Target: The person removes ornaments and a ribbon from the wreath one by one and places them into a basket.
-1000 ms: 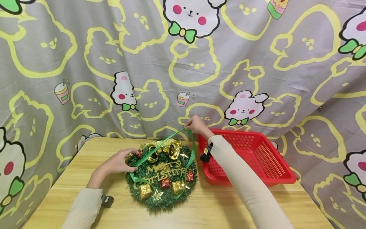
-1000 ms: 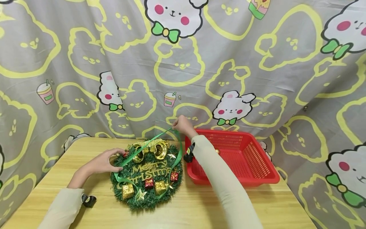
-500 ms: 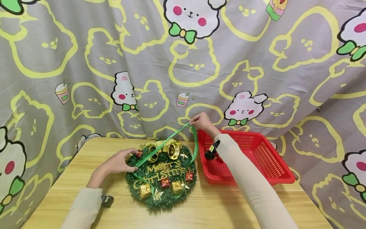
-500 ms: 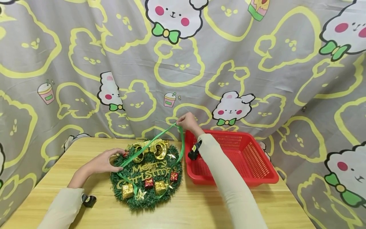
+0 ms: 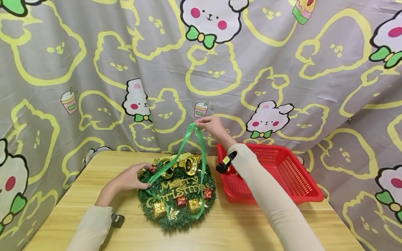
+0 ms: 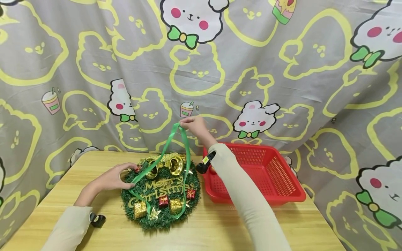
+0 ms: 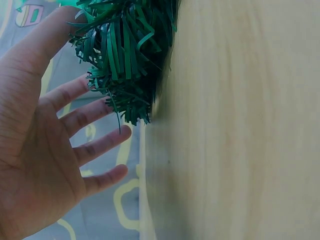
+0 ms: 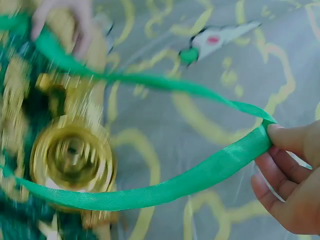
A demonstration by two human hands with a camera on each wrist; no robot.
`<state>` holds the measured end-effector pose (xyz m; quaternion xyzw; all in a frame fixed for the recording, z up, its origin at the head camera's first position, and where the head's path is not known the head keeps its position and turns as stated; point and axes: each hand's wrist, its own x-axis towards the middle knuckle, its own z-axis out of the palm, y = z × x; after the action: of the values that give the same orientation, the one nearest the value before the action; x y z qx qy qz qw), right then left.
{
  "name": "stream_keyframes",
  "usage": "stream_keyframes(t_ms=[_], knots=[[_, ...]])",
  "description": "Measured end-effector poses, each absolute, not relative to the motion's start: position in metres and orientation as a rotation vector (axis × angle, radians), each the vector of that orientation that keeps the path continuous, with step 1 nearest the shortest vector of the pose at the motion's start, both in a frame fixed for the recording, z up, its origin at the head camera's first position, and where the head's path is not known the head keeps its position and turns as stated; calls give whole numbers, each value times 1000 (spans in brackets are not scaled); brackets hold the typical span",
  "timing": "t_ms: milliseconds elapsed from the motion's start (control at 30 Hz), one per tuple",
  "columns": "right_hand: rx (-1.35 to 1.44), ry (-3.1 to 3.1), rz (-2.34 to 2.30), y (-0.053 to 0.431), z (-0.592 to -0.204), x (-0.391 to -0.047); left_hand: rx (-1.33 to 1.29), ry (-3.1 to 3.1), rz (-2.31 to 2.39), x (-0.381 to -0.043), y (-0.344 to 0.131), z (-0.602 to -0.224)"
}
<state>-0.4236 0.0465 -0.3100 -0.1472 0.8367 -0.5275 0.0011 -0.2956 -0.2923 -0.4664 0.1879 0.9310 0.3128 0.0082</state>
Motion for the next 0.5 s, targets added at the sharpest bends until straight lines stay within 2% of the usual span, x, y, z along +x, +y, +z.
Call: stream_keyframes(t_ms=[200,500], knots=[[-439,2438,-1975,29,-289,-418,603,2924,974,-296,-293,-467],[-525,2389,-2084,31,-274,-412,613,2935,977,-297,-293,-468]])
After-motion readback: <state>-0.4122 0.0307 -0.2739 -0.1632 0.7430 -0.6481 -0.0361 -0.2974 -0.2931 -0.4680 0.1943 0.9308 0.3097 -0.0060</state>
